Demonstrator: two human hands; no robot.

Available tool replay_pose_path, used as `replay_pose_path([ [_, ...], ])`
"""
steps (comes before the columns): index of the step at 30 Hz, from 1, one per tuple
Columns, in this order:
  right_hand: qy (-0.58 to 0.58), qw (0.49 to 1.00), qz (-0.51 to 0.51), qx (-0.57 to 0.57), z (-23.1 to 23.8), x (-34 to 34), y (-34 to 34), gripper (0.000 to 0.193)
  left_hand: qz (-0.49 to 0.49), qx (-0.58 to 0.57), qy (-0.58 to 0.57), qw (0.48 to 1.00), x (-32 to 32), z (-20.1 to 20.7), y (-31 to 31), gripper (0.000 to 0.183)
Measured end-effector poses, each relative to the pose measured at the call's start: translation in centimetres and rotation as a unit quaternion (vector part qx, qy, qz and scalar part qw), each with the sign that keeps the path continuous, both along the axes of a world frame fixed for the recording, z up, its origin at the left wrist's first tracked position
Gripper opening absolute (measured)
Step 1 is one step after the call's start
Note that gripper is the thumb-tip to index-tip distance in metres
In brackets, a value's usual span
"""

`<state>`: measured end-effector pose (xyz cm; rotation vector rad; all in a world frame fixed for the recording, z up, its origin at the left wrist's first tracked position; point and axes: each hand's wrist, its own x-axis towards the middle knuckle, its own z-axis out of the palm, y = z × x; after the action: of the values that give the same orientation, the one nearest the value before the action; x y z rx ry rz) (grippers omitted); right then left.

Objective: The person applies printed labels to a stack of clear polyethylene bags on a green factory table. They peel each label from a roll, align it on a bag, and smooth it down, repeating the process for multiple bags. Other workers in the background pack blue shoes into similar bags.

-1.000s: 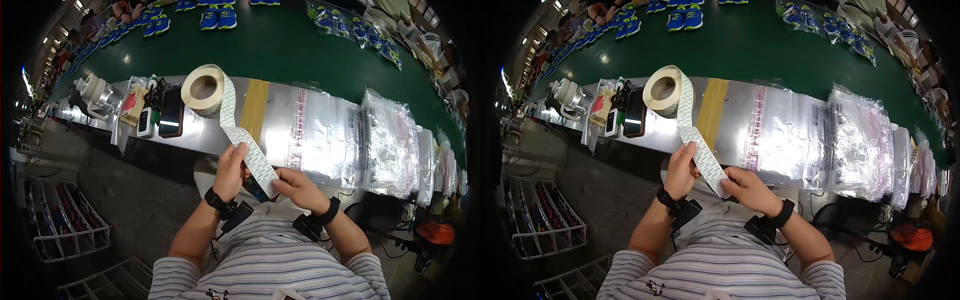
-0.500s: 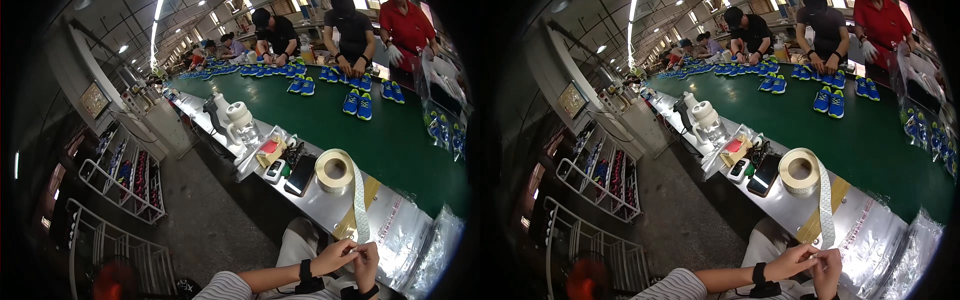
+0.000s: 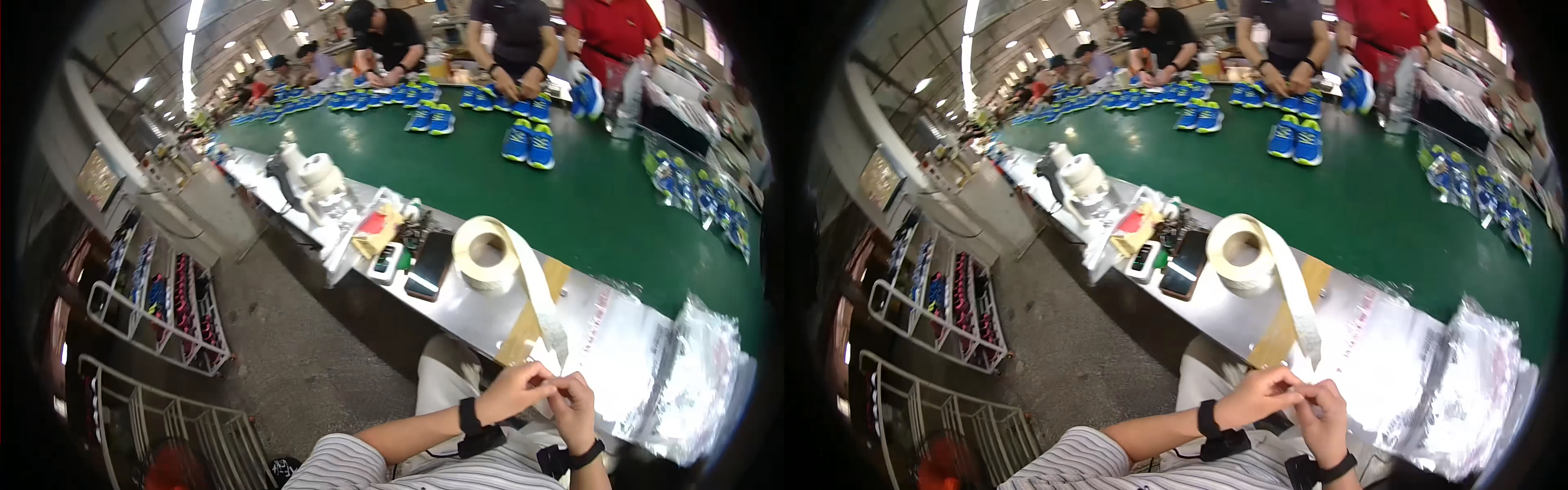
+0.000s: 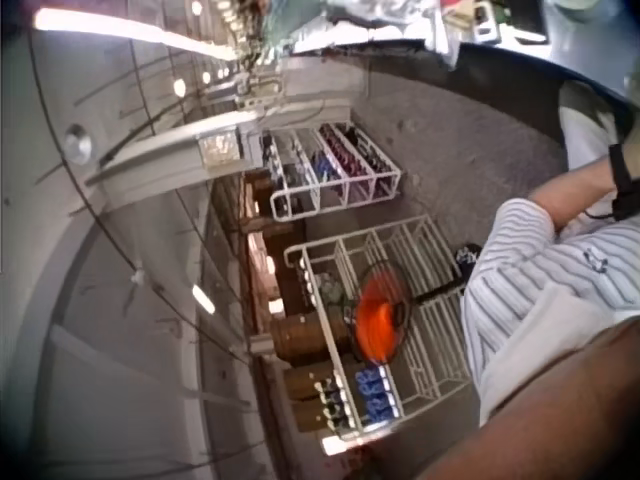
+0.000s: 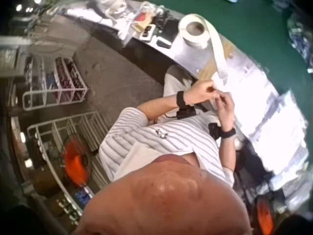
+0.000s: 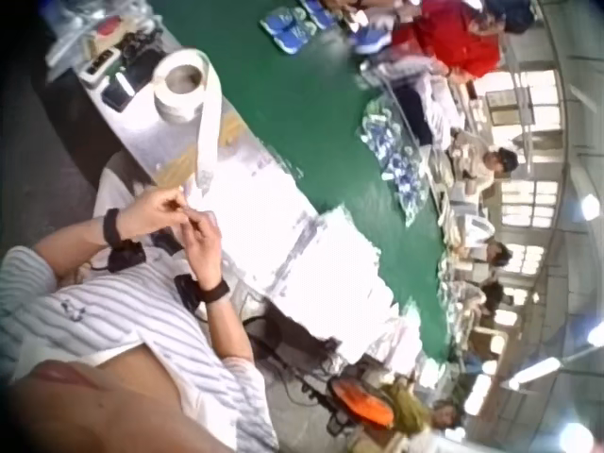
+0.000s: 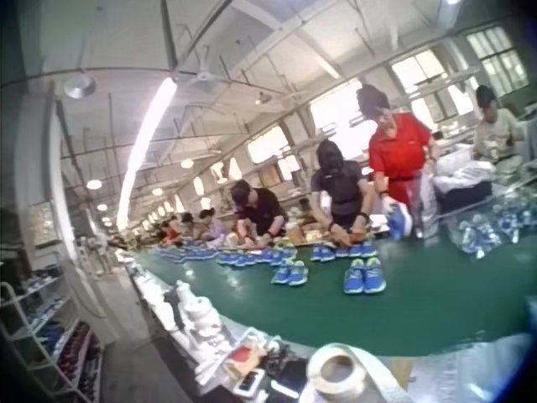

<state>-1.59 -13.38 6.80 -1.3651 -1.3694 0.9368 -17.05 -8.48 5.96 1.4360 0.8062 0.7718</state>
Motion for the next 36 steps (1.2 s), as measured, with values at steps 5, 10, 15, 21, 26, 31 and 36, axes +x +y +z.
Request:
replay_pose_path([
  [5,0.023,0.998,0.046,-0.026,0.3,1.3,0.2,0.01,0.003,-0.111,-0.008,0.994,-0.7,0.7,0.6,0.011],
  [10,0.201,0.974,0.004,-0.108,-1.3,3.9,-1.2,0.01,0.086,-0.076,-0.09,0.989,-0.4,-0.7,1.8,0.01],
  [15,-0.178,0.978,-0.09,-0.056,-1.4,7.9,-1.7,0.025,0.036,0.138,-0.016,0.99,1.8,1.9,3.0,0.022],
  [21,-0.418,0.855,-0.306,0.025,-4.3,8.1,1.9,0.031,-0.19,0.447,0.331,0.809,5.9,-1.7,0.3,0.067],
  [26,-0.399,0.859,-0.317,0.048,-6.0,9.0,1.8,0.02,-0.189,0.421,0.317,0.829,5.4,-2.9,0.3,0.069],
  [31,-0.398,0.878,-0.267,0.008,-5.0,6.8,1.4,0.046,-0.178,0.402,0.29,0.85,3.9,-3.3,0.1,0.067],
  [36,-0.425,0.849,-0.309,0.051,-5.9,8.9,1.2,0.024,-0.174,0.431,0.266,0.844,4.9,-1.7,-0.2,0.051],
])
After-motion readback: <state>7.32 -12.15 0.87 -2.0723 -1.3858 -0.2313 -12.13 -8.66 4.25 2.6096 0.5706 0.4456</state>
